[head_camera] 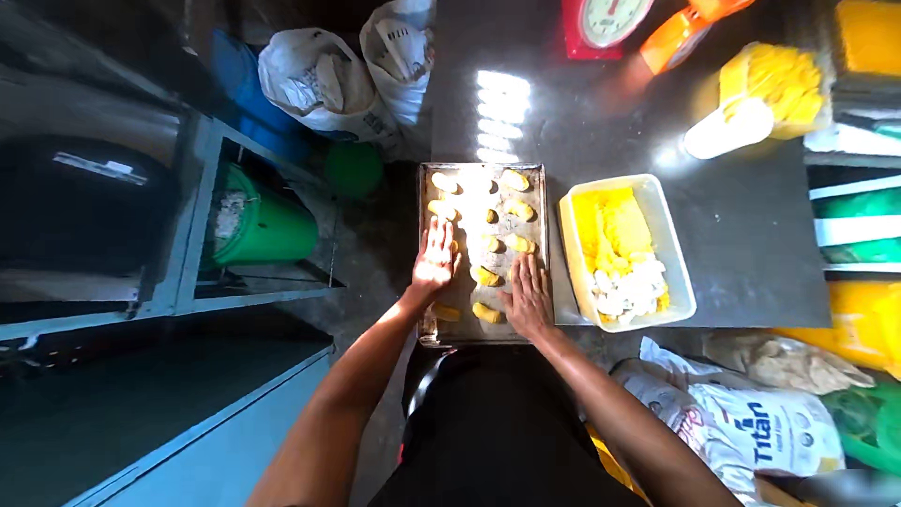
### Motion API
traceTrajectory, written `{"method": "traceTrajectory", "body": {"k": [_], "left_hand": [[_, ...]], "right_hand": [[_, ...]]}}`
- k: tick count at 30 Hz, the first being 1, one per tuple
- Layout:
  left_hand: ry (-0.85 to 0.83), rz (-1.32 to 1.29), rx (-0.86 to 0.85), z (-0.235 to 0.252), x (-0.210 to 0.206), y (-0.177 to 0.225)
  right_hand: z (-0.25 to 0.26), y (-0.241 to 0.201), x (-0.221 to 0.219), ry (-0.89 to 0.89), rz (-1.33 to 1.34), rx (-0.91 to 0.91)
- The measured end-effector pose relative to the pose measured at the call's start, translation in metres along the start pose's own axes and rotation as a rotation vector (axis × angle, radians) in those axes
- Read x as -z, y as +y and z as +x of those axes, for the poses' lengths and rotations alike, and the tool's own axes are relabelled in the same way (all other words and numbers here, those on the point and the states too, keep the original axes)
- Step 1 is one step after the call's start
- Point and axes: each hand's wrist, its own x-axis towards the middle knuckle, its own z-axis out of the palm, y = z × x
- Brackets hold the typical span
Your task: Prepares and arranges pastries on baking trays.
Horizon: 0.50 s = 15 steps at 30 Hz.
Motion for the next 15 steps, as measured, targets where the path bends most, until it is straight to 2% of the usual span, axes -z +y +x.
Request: {"method": "traceTrajectory", "body": {"k": [4, 8, 12, 14, 15], "left_hand": [[0.012, 0.027, -0.029, -0.009, -0.016, -0.005], [0.021, -0.08, -0.058, -0.005, 0.014, -0.003], [0.033, 0.011, 0.003, -0.043, 0.042, 0.02], [-0.072, 0.064, 0.03, -0.073, 0.027, 0.037], [-0.072, 0.089, 0.036, -0.085, 0.011, 0.039]], "right_hand": [[-0.008, -0.001, -0.013, -0.05, -0.058, -0.01], [0.002, -0.017, 0.02, -0.035, -0.01, 0.009], [0.015, -0.06, 0.025, 0.034, 0.129, 0.052], [0.023, -0.075, 0.008, -0.002, 0.119, 0.055], [0.027, -0.078, -0.002, -0.025, 0.094, 0.061]]}}
